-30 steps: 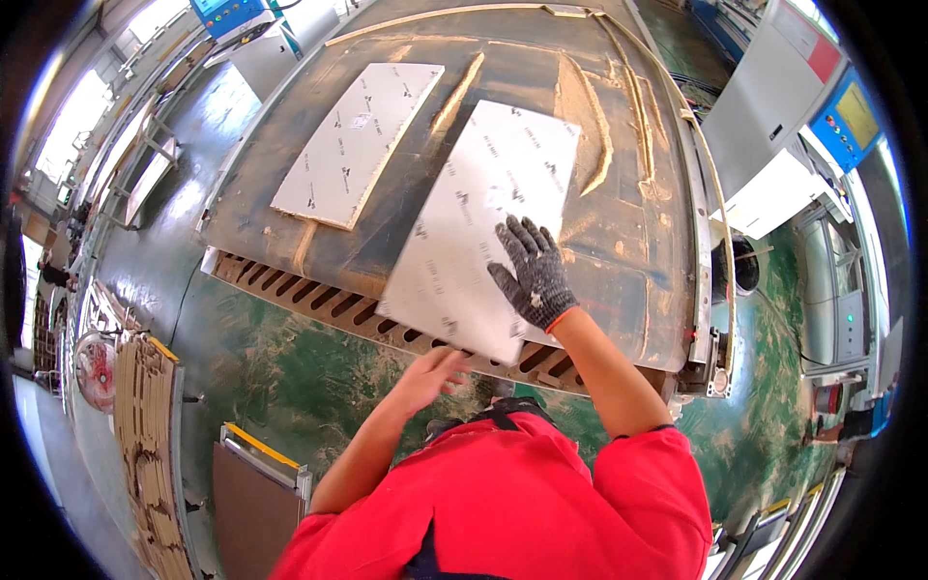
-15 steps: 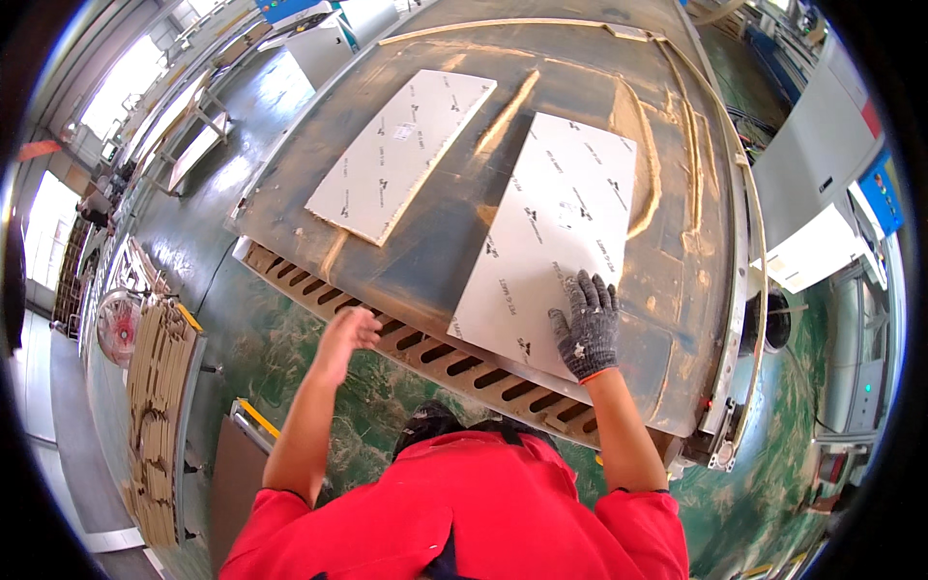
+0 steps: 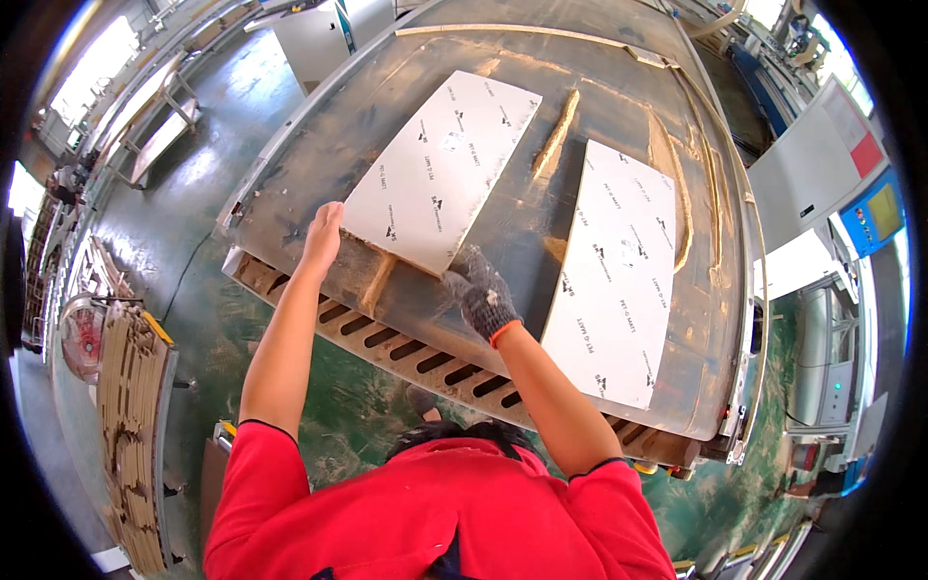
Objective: The person picks up white rectangular panels from a conveyor table, wipes their surfaces with gloved hands, and places them onto a stack. The person handles the panels one at a time, turning them over and moving them between the conveyor and a nearby stack.
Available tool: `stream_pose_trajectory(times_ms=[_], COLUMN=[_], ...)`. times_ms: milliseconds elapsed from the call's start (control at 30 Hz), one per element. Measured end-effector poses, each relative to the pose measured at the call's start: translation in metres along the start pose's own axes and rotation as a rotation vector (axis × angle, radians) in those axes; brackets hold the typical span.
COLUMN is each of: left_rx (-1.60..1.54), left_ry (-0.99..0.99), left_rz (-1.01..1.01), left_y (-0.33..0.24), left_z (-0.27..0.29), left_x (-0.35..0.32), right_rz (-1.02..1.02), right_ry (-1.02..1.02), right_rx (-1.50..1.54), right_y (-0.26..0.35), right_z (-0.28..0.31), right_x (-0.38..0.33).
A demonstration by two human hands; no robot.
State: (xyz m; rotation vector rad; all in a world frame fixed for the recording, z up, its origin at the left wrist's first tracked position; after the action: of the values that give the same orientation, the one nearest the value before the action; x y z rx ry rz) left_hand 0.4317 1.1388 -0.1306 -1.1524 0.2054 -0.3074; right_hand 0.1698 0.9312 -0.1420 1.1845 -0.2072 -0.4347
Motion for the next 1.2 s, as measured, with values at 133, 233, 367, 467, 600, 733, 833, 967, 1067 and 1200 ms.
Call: stream_pose_trajectory(times_ms=[133,233,367,467,600,733,833,967,1067,1200], left_rx=[-0.107,-0.21,-0.144,-0.206,-0.46,-0.472,-0.509,-0.535,-0.549,-0.875], left_ry=[0.068,0.047,0.097,0.095,0.048,0.005,0.048,0.053,-0.005,-0.1], left_rz=[0.121,0.135,0.108,0.095,0.135,0.169,0.193,0.116,0.081,0.45], left_y=[-0.007,0.009,0.019,0.052,0.069,0.086,0.103,0.106,0.104,0.114], left_z=[-0.001,0.022,0.05,0.087,0.125,0.146,0.141,0.134,0.128,0.092], left_x=[-0.005,0.002,-0.003,-0.019,-0.055,-0.076,-0.088,-0.094,-0.095,-0.145], right_rz=[-0.117,-0.131,-0.15,-0.313,-0.208,0.271,0.394,0.563,0.721,0.938], right_ry=[-0.252,-0.264,-0.125,-0.127,-0.024,-0.228,-0.182,-0.093,0.003,0.215], right_rx=[0.031,0.425,0.522,0.656,-0.435,-0.771,-0.987,-1.102,-0.952,-0.792], right_y=[-0.016,-0.004,0.005,0.022,0.059,0.1,0.104,0.093,0.11,0.123], right_z=[-0.025,-0.05,-0.073,-0.1,-0.093,-0.098,-0.128,-0.185,-0.227,-0.24], right_x=[0.009,0.003,-0.019,-0.059,-0.052,-0.011,0.016,0.033,0.018,-0.023])
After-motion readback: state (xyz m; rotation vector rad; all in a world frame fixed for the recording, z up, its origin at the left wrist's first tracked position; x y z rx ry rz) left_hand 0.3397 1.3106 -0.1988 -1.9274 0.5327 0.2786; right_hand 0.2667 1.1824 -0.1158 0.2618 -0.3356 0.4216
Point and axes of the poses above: each hand's wrist, its own x-axis towards the middle knuckle, its own z-axis out of the back of the hand, y = z × x, the point moved 7 cm from there along x, towards the middle knuckle, and after that the axes turned 8 degrees about -x, right-handed, at the moved point
